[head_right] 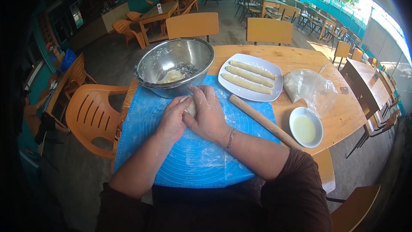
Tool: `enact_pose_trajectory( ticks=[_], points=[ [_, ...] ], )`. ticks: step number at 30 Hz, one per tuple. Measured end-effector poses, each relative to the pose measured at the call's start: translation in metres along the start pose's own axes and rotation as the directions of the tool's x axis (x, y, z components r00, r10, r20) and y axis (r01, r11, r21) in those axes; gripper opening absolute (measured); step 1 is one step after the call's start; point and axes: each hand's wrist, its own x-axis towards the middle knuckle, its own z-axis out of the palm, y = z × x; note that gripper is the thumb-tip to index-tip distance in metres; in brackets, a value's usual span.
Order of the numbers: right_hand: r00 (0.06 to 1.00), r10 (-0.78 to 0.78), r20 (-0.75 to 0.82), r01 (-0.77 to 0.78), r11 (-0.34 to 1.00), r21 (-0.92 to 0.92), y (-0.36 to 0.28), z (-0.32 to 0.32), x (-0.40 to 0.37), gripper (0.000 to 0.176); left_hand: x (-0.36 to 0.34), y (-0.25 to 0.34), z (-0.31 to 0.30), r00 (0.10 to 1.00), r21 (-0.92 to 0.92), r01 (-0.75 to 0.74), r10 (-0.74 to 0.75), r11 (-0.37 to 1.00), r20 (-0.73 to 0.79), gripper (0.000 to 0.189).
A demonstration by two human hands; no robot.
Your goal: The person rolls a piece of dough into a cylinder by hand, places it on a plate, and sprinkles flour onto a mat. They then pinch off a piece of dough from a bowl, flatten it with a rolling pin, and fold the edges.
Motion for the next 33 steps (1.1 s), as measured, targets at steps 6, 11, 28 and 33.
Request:
enact_pose_trajectory(
  ticks=[6,11,28,33],
  points=[
    [0.990,-0.120,0.070,0.124,0.990,-0.060,0.002,0.001,-0.001,0.072,0.022,-0.017,-0.040,0.808,-0.384,0.137,0.121,0.913,0.576,0.024],
    [0.988,0.001,0.154,0.024,0.987,-0.158,0.005,-0.005,0.005,0.058,0.002,-0.004,-0.007,0.994,0.067,-0.038,0.031,0.997,0.105,0.028],
    [0.848,0.389,0.360,-0.529,0.659,0.535,0.016,-0.006,0.015,0.032,0.002,-0.009,-0.003,0.967,0.209,-0.241,0.252,0.948,-0.025,0.041],
    [0.920,0.282,0.274,-0.386,0.781,0.491,0.022,0.008,0.014,0.044,-0.001,-0.004,-0.003,0.984,0.163,-0.170,0.175,0.972,-0.016,0.050]
  ],
)
